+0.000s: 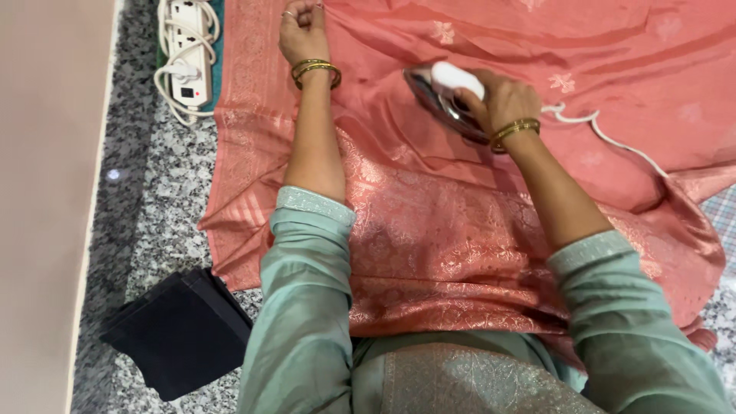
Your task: The person irons a large piece of pink fabric with gold patterns, likely a saree, on a flat surface. They use a white electric iron to smooth out wrinkles, frequently adjusting the fabric with their hands to ensure even coverage and proper alignment of the material.
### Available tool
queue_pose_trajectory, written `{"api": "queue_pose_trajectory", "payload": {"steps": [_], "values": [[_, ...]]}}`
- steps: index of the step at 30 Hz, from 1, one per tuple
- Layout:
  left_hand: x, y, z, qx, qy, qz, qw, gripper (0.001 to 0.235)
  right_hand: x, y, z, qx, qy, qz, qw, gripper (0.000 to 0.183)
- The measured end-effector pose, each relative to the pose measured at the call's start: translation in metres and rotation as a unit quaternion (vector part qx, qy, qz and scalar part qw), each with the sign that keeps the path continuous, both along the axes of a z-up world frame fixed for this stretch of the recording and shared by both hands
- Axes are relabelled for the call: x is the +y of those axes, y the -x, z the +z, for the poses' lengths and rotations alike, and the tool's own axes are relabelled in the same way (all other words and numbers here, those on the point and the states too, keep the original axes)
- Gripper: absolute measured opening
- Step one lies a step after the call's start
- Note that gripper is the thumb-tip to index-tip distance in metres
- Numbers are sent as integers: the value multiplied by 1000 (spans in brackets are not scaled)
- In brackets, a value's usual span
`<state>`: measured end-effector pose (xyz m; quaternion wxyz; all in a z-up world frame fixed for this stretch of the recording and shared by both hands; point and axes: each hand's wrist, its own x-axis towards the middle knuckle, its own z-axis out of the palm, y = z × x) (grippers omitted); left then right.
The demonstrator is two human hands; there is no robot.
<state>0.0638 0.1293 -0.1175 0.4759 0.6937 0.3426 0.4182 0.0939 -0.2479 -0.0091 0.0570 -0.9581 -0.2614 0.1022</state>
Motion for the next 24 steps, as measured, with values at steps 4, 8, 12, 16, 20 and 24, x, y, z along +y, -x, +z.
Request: {"api": "queue_pose_trajectory", "payload": {"steps": [4,8,12,16,20,24], "values": [[-4,3,4,21,-23,9,999,11,16,2,9,-23,-48,-2,999,48],[-4,0,6,25,-2,8,1000,9,6,45,15,-8,-53,75,996,52],[-7,-6,9,80,39,14,996,7,2,94,30,29,46,137,989,58],[-11,-5,16,102,-2,34,994,5,30,86,39,31,13,122,992,57],[-17,-2,28,71,-76,31,994,9,79,51,37,99,-28,50,993,51],[-45,11,49,45,-76,9,996,10,91,36,25,-50,-127,113,984,53]]}}
